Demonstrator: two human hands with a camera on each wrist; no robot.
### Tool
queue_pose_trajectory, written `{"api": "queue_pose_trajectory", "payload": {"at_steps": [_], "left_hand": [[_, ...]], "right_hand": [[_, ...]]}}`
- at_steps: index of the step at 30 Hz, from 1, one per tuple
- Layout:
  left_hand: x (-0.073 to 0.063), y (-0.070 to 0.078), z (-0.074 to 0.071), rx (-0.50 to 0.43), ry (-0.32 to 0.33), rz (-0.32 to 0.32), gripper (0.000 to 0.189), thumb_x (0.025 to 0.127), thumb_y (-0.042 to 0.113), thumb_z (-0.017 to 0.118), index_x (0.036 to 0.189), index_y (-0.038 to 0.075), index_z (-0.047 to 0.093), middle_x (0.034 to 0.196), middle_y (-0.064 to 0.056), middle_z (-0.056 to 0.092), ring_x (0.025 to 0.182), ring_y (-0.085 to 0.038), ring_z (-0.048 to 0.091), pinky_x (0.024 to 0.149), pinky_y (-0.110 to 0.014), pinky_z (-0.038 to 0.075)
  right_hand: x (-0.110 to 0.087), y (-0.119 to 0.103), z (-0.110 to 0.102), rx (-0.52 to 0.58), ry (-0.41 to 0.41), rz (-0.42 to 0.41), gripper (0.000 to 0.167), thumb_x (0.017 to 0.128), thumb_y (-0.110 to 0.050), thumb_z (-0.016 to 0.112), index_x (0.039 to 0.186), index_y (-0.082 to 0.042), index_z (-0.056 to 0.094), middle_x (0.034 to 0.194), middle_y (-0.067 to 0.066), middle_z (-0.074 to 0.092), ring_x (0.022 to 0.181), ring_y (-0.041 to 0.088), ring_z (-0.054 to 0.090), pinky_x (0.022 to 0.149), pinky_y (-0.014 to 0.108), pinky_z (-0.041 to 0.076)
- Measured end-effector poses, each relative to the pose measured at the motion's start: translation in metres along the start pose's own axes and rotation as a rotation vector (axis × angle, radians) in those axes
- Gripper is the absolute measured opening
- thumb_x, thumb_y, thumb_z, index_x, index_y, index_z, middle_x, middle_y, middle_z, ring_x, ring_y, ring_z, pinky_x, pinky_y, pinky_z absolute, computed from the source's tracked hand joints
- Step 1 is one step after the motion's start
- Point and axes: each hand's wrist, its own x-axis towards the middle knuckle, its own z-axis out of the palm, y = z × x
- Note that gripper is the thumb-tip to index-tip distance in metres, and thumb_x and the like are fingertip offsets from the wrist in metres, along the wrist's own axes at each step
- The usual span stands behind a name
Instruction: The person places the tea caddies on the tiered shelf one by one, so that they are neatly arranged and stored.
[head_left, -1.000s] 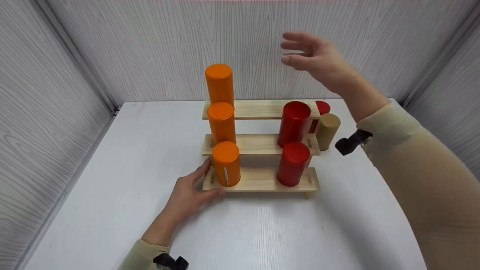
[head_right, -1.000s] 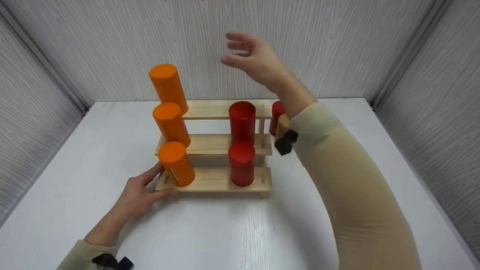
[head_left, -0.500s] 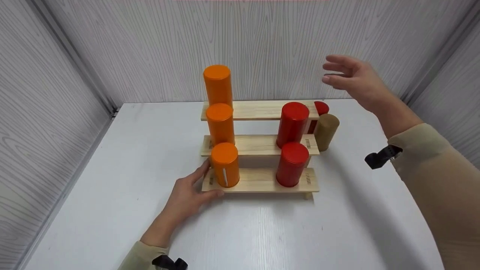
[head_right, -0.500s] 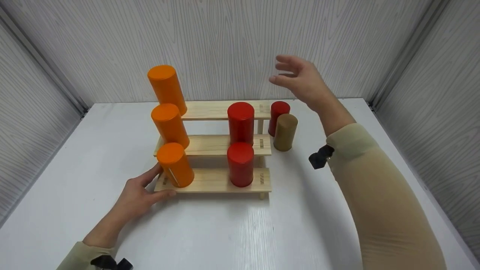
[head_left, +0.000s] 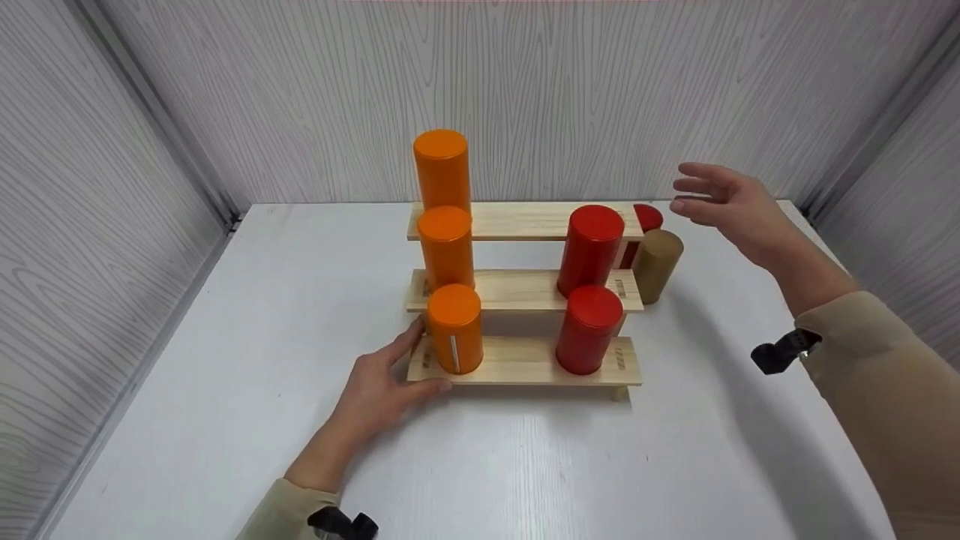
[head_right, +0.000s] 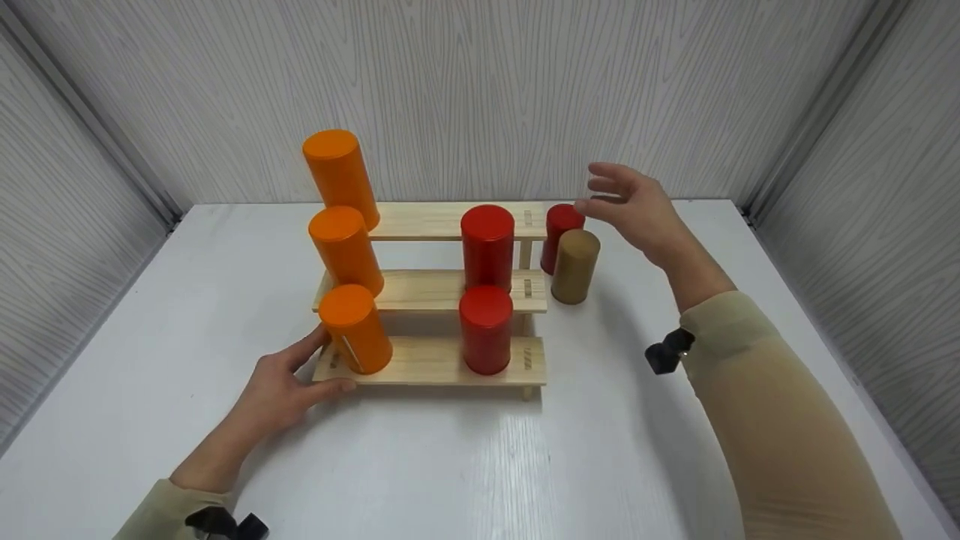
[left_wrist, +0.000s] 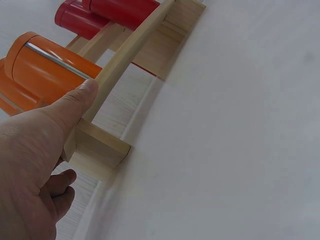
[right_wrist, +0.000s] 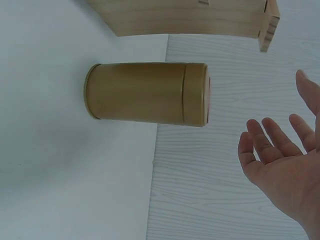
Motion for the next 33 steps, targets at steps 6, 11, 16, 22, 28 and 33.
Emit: {"api": "queue_pose_trajectory", "payload": {"at_steps": [6, 11, 16, 22, 28, 33], "left_hand": [[0.001, 0.0, 0.001, -0.003, 0.001, 0.003, 0.107, 0.079, 0.061, 0.089, 0.166, 0.034, 0.034, 0.163, 0.004, 0.045, 0.154, -0.028, 0.038, 0.125, -0.054, 0.031], [0.0, 0.001, 0.001, -0.011, -0.006, -0.013, 0.108, 0.078, 0.062, 0.089, 0.166, 0.034, 0.033, 0.163, 0.004, 0.045, 0.155, -0.027, 0.037, 0.125, -0.053, 0.031], [0.0, 0.002, 0.0, -0.012, -0.005, -0.019, 0.109, 0.077, 0.063, 0.089, 0.166, 0.035, 0.034, 0.164, 0.006, 0.044, 0.155, -0.027, 0.037, 0.125, -0.053, 0.032], [-0.001, 0.001, 0.001, -0.01, 0.0, 0.008, 0.106, 0.078, 0.062, 0.089, 0.166, 0.034, 0.036, 0.161, 0.007, 0.047, 0.153, -0.023, 0.04, 0.125, -0.05, 0.034], [-0.001, 0.001, 0.002, -0.023, 0.0, 0.019, 0.106, 0.078, 0.064, 0.088, 0.166, 0.035, 0.036, 0.162, 0.009, 0.045, 0.153, -0.023, 0.04, 0.125, -0.051, 0.034], [-0.002, 0.001, 0.0, -0.024, 0.002, 0.012, 0.106, 0.078, 0.065, 0.088, 0.165, 0.036, 0.035, 0.162, 0.011, 0.044, 0.153, -0.023, 0.039, 0.125, -0.051, 0.034]], "right_hand": [[-0.005, 0.02, 0.002, -0.01, -0.023, 0.037, 0.076, 0.103, -0.043, 0.072, 0.166, -0.021, 0.037, 0.164, 0.015, 0.045, 0.145, 0.033, 0.049, 0.117, 0.043, 0.046], [-0.008, 0.033, 0.008, -0.001, -0.053, 0.075, 0.076, 0.103, -0.042, 0.072, 0.167, -0.022, 0.036, 0.165, 0.016, 0.042, 0.149, 0.036, 0.045, 0.121, 0.059, 0.037], [-0.009, 0.043, 0.014, 0.0, -0.064, 0.092, 0.078, 0.102, -0.042, 0.073, 0.167, -0.022, 0.035, 0.166, 0.016, 0.04, 0.15, 0.037, 0.043, 0.122, 0.061, 0.035], [-0.009, 0.052, 0.022, 0.0, -0.077, 0.105, 0.075, 0.103, -0.038, 0.071, 0.167, -0.021, 0.036, 0.164, 0.016, 0.042, 0.145, 0.035, 0.047, 0.12, 0.056, 0.04], [-0.01, 0.058, 0.026, -0.008, -0.068, 0.124, 0.071, 0.105, -0.035, 0.07, 0.166, -0.022, 0.038, 0.162, 0.014, 0.045, 0.137, 0.029, 0.049, 0.112, 0.042, 0.047], [-0.009, 0.063, 0.03, -0.004, -0.06, 0.127, 0.074, 0.102, -0.038, 0.073, 0.166, -0.023, 0.039, 0.158, 0.013, 0.048, 0.134, 0.027, 0.049, 0.104, 0.029, 0.05]]}}
